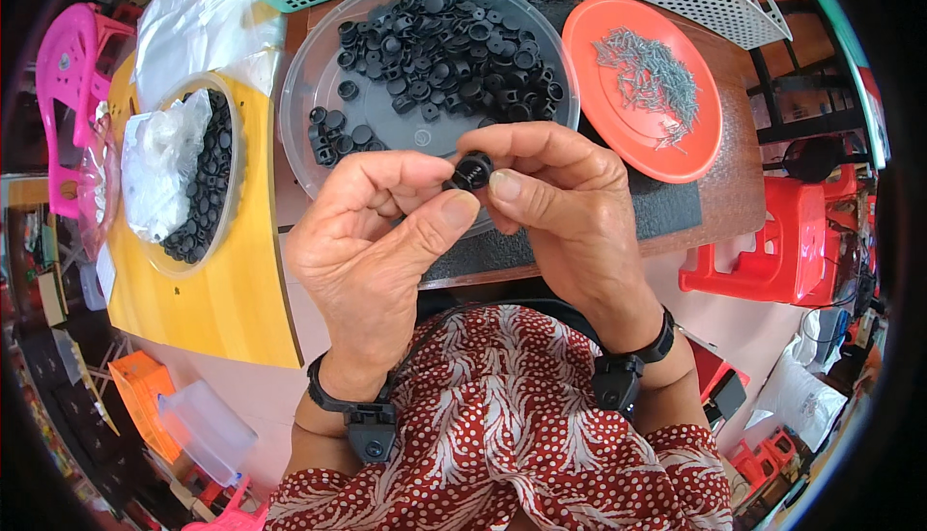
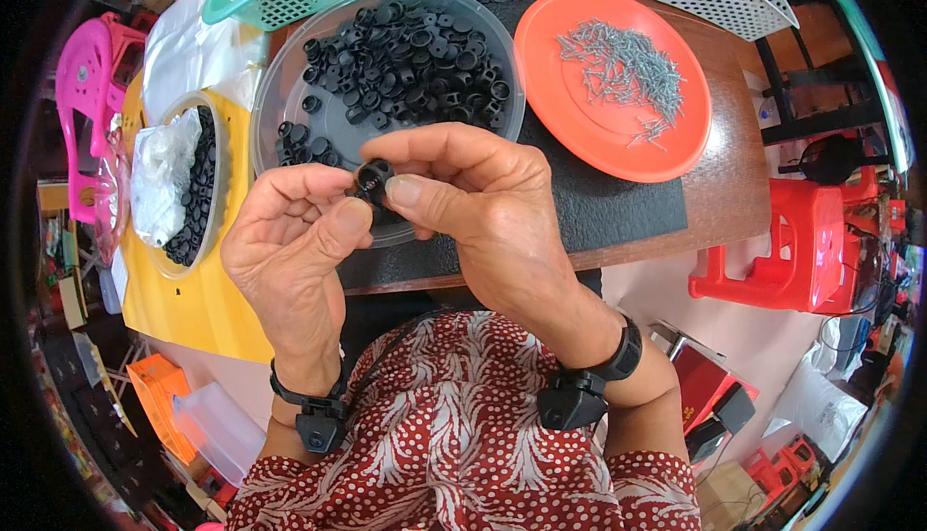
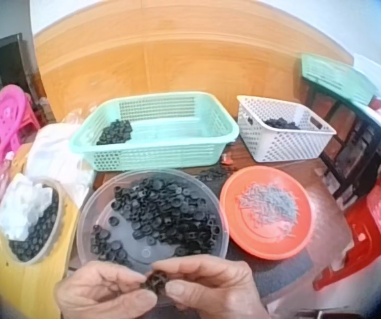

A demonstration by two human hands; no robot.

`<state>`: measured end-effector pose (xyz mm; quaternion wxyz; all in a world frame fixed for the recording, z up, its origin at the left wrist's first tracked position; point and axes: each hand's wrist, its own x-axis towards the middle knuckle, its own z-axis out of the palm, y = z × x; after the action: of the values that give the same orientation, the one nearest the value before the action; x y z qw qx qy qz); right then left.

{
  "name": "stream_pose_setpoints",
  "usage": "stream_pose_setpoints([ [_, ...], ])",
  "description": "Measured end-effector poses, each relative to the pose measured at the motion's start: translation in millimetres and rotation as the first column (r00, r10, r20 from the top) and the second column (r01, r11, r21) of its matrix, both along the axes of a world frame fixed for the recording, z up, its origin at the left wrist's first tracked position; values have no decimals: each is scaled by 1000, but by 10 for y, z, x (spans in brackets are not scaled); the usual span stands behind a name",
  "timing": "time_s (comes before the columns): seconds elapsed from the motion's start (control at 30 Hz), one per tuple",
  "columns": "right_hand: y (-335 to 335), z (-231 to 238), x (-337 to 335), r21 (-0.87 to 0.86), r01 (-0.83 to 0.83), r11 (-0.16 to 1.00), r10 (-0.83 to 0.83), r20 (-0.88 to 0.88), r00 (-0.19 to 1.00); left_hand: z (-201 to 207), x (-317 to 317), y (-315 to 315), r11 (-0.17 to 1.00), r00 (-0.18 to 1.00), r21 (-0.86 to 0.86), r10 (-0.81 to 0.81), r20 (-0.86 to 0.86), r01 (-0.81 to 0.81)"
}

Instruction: Assembling small black plastic components with metal springs or screws.

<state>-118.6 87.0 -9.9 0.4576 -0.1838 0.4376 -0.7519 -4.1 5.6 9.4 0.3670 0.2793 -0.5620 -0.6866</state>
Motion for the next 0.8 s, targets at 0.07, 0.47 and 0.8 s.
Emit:
stream_pose_setpoints([
  [0.07, -7, -9, 2, -14, 0, 1000, 0, 6, 1000, 28, 3, 14, 999, 999, 1, 34, 1, -34],
  [0.47, -38, -35, 44, -82, -19, 996, 22, 31, 999, 26, 40, 30, 992, 996, -89, 87, -4, -87],
  [0.8, -24, -44, 54, -83, -26, 996, 27, 10, 1000, 62, 42, 72, 988, 994, -104, 112, 5, -111],
])
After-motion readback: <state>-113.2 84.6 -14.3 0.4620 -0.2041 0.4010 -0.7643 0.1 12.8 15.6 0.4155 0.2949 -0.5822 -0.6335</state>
